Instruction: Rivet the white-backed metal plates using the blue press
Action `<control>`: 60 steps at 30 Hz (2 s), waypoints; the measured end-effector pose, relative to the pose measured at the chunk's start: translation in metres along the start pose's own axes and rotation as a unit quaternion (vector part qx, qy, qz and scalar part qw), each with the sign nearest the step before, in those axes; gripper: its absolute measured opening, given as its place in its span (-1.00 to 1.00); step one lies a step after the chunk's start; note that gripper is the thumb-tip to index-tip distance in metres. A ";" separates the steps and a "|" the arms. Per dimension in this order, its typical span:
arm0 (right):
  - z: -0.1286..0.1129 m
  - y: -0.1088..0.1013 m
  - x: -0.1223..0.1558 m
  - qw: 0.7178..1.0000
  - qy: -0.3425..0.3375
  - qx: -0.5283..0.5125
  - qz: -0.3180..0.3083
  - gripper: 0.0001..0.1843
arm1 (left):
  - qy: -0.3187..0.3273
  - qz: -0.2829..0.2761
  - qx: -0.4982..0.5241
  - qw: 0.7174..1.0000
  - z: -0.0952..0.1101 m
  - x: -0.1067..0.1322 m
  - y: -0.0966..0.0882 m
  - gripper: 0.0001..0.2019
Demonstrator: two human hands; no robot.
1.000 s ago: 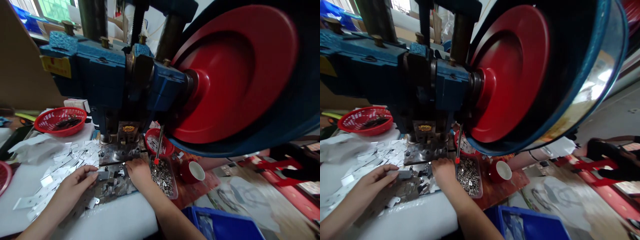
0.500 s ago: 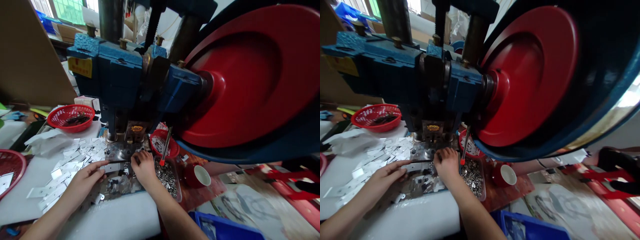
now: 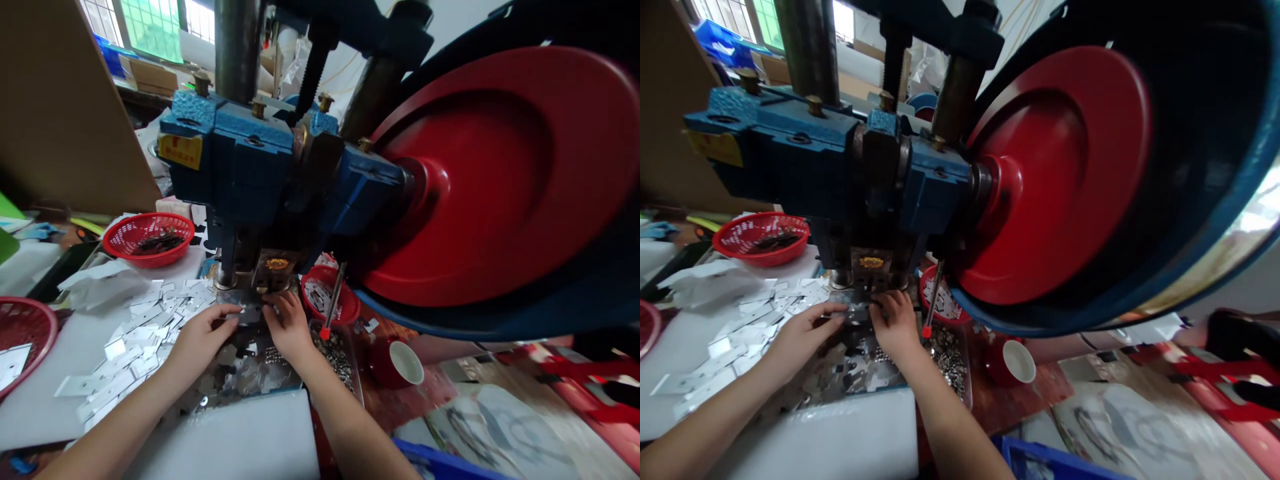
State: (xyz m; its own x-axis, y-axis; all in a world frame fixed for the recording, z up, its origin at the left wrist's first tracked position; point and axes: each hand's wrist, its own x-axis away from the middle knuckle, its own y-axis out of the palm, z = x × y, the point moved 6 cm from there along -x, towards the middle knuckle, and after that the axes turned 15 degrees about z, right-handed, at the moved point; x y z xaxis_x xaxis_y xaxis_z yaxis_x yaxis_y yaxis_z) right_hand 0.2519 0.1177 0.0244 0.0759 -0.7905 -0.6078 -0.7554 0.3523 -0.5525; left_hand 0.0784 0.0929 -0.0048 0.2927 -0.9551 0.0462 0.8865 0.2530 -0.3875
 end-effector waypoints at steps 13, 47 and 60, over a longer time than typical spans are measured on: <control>0.039 0.029 -0.015 0.992 0.126 -0.009 0.031 -0.77 | 0.171 0.026 -0.059 0.983 0.008 -0.054 0.048 -0.61; -0.046 -0.010 0.030 0.984 -0.102 -0.103 0.103 -0.68 | 0.032 0.034 0.108 0.993 0.006 0.033 -0.018 -0.69; -0.068 -0.006 0.025 0.979 -0.098 -0.144 0.106 -0.62 | -0.097 0.070 0.228 0.966 0.000 0.043 -0.057 -0.59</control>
State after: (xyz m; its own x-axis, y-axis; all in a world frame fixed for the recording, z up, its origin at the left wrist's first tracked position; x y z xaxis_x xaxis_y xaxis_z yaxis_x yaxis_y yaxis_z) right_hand 0.2144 0.0615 0.0514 0.0004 -0.5936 -0.8048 -0.9178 0.3193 -0.2360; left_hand 0.0404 0.0379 0.0194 0.4430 -0.8710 0.2124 0.8864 0.4611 0.0421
